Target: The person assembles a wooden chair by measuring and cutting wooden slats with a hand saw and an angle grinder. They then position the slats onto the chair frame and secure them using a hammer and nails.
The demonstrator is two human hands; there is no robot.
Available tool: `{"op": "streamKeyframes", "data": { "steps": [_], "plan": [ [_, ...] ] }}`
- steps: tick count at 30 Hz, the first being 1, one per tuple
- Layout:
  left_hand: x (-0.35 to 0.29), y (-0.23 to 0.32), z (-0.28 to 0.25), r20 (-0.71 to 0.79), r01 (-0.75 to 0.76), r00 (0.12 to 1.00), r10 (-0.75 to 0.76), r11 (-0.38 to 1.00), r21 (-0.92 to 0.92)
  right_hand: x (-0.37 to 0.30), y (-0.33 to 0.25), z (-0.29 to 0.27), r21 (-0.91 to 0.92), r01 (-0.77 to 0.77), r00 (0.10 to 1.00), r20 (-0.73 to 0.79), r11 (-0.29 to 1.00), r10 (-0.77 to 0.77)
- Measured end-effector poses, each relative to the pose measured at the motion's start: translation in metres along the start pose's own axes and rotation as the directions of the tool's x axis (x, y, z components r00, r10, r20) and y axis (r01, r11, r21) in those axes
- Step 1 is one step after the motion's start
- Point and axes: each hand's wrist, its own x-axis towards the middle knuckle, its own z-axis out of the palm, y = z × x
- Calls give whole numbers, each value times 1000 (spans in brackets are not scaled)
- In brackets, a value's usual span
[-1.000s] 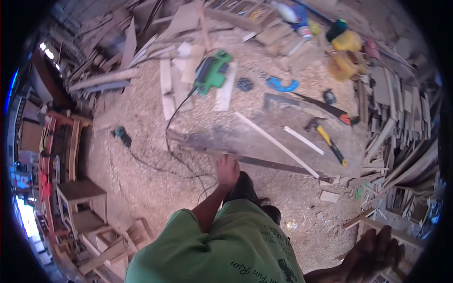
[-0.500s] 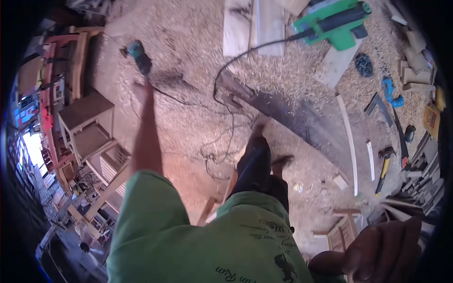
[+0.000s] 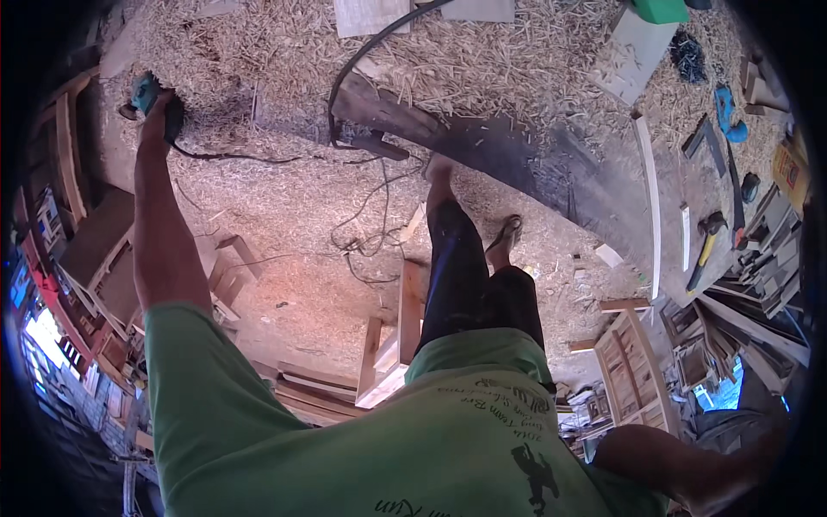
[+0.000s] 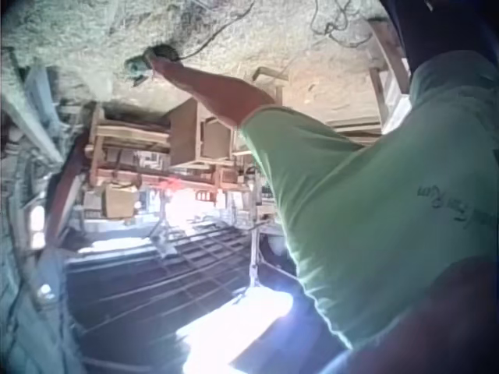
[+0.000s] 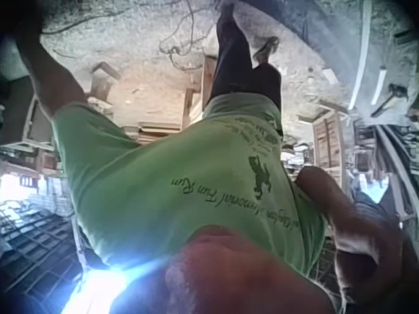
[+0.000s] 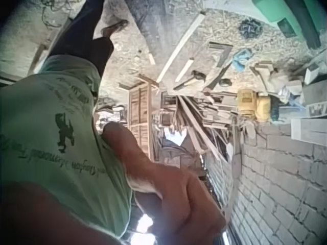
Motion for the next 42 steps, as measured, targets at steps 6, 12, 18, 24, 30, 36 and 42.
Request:
{"op": "streamKeyframes", "data": {
  "steps": [6, 12, 18, 24, 30, 36, 42],
  "plan": [
    [-203, -43, 32, -121, -167, 982, 147, 970, -177, -21, -7, 5, -59, 88, 996, 16, 994, -87],
    [-497, -29, 164, -3, -86, 996, 87, 987, 134, -62, 33, -7, -215, 76, 967, -223, 974, -124],
    [-686, -37, 321, 415, -123, 909, 21, 968, 220, -116, 175, -31, -152, -270, 913, -353, 951, 203],
    [-789, -69, 461, 870, -716, 471, 147, 640, 279, -249, 196, -124, 170, 100, 641, -765, 980, 67],
    [-869, -146, 574, 973, -522, 231, 26, 847, 102, -401, 221, -192, 152, 481, 359, -933, 863, -35],
    [-941, -236, 644, 921, -413, 126, -369, 825, 387, -474, 287, -203, 42, 545, 57, -998, 837, 12],
    [-951, -293, 659, 857, -424, 325, -400, 748, 510, -492, 338, -225, 54, 455, -30, -997, 889, 76]
  ]
}}
